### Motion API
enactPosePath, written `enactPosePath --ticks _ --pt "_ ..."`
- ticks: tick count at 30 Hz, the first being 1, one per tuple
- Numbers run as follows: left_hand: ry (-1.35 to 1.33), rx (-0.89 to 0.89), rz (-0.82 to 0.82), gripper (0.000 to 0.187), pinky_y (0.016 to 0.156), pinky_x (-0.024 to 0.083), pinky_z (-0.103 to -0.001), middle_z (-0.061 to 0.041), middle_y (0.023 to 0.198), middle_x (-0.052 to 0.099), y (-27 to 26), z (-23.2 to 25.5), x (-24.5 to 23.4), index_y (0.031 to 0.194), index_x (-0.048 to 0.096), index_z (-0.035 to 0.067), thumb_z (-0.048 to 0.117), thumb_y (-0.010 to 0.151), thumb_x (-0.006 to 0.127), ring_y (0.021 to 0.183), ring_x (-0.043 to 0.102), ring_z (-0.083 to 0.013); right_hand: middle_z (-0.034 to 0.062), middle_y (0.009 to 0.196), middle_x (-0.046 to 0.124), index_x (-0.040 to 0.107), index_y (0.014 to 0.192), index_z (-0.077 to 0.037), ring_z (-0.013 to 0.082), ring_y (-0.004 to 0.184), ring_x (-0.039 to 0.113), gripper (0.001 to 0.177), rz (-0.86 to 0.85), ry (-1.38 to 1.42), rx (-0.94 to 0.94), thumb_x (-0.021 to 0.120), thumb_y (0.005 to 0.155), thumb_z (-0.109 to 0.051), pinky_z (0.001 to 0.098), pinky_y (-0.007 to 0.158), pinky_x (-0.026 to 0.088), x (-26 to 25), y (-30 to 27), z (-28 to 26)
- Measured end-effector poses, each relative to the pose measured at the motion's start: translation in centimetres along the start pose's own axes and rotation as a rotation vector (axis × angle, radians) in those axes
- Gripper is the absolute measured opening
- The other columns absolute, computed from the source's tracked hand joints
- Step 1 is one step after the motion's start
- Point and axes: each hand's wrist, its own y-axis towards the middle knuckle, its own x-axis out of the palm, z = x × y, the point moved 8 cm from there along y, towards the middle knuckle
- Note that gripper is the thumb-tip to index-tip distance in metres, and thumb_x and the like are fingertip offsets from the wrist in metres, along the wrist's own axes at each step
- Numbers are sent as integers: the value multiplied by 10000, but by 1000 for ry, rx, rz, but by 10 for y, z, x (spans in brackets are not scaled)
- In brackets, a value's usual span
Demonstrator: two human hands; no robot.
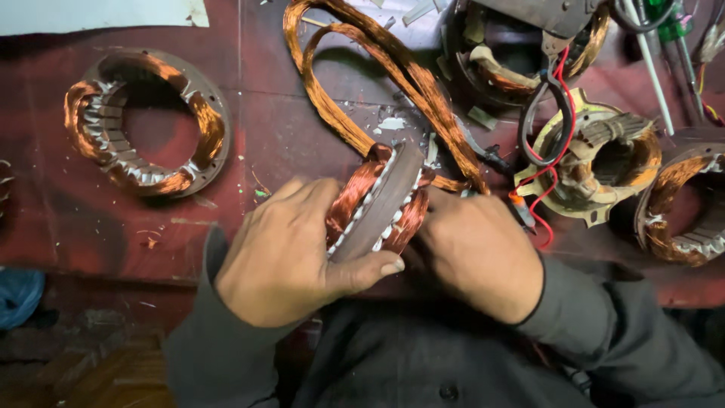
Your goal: The person winds copper wire around a motor stator core, inserting white insulating spacers between layers. They rotate the stator and press the wire into the slots by hand, continuing the winding process across the visible segment.
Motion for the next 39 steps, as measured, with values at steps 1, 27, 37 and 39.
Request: enactPosePath --ticks 1,27,37,39 --pt "0 -14 -12 786 755 502 -508 -219 870 649 1 -2 1 984 627 -27 716 748 722 869 629 -410 128 951 647 683 920 -91 365 732 667 190 -25 -9 8 704 811 -246 483 611 524 -2 2 1" --pt "-72 -13 28 831 735 520 -503 -260 908 660 1 -7 -1 1052 631 -59 729 792 681 861 652 -440 204 1171 634 614 1209 13 379 1008 693 353 505 329 -159 697 867 39 405 781 584 4 -29 -7" --pt "-33 8 97 724 747 512 -505 -233 878 654 -1 3 0 1014 622 -45 628 786 762 853 632 -431 201 1061 646 604 1172 17 387 934 670 301 547 390 -64 683 882 42 427 779 552 17 -25 -2" --pt "-16 7 130 705 744 510 -502 -231 861 642 -3 7 1 994 613 -47 604 779 778 840 622 -426 206 1074 639 593 1175 24 395 922 667 315 553 334 -74 680 871 23 431 769 550 18 -25 -5"
